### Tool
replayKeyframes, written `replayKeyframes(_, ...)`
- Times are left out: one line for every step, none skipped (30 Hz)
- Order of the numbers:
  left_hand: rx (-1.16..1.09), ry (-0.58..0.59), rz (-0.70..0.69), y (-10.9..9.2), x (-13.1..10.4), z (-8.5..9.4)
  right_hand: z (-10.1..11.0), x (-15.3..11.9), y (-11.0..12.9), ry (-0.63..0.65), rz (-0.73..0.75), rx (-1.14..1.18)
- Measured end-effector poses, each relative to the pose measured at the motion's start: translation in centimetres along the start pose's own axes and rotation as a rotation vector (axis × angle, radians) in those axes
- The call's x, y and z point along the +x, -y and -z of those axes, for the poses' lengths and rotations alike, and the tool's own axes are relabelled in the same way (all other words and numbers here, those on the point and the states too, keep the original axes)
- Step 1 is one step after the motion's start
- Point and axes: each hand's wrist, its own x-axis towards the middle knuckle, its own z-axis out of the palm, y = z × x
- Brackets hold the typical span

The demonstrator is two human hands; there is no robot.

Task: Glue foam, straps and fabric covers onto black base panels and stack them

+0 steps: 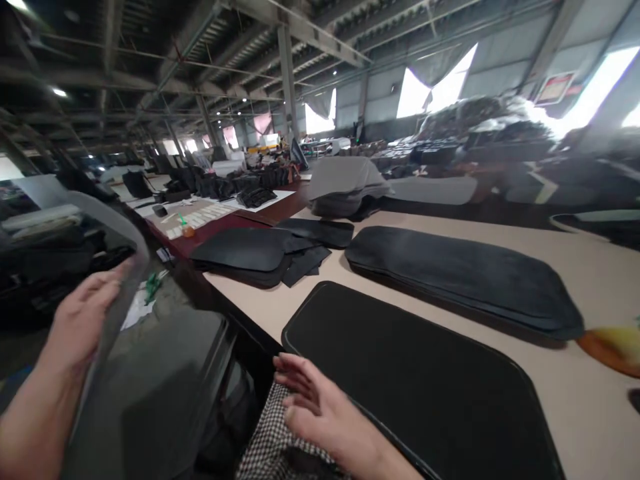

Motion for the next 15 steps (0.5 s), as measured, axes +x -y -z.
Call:
replayKeyframes(-0.02,0.172,-0.056,-2.2,-1.4,-2.3,-1.1,0.9,-0.7,0.053,0.042,0.084)
replayKeyframes(-0.038,0.381,-0.131,-4.4,-3.1,-4.7,-2.0,1.7,-1.4,0.075,0.093,0.168)
replayKeyframes(-0.092,0.601,-0.228,-6.5,-4.9,-7.2,-2.6,2.3,-1.9,0.063,0.143,0.249)
replayKeyframes(-0.174,0.789,-0.354,-8.5,-6.7,-9.5,-3.1,2.6,-2.3,0.025,0.172,0.323)
replayKeyframes(-0.238,0.969,-0.456,-10.3,-8.3,-11.6,-3.2,2.7,-2.4,-0.039,0.187,0.385)
replayKeyframes(-0.297,1.08,-0.537,-11.8,-9.6,-13.3,-3.2,2.5,-2.2,-0.12,0.184,0.432)
replayKeyframes(-0.337,1.122,-0.571,-12.9,-10.6,-14.5,-2.9,2.1,-1.9,-0.208,0.172,0.455)
replayKeyframes(-0.368,1.173,-0.601,-13.7,-11.3,-15.3,-2.5,1.6,-1.5,-0.294,0.157,0.456)
replayKeyframes(-0.395,1.21,-0.617,-14.1,-11.6,-15.7,-1.9,0.9,-0.9,-0.368,0.154,0.435)
replayKeyframes(-0.417,1.233,-0.62,-14.1,-11.6,-15.8,-1.3,0.0,-0.4,-0.431,0.171,0.39)
replayKeyframes(-0.444,1.228,-0.618,-13.7,-11.5,-15.8,-0.5,-1.0,0.0,-0.483,0.202,0.318)
replayKeyframes(-0.48,1.169,-0.597,-13.0,-11.2,-15.7,0.2,-2.1,0.4,-0.516,0.229,0.235)
replayKeyframes(-0.523,1.046,-0.544,-12.2,-11.0,-15.8,0.9,-3.4,0.6,-0.541,0.26,0.161)
replayKeyframes(-0.572,0.886,-0.458,-11.2,-10.9,-16.1,1.6,-4.9,0.8,-0.564,0.285,0.094)
replayKeyframes(-0.63,0.732,-0.347,-10.2,-10.8,-16.6,2.2,-6.5,0.9,-0.584,0.299,0.026)
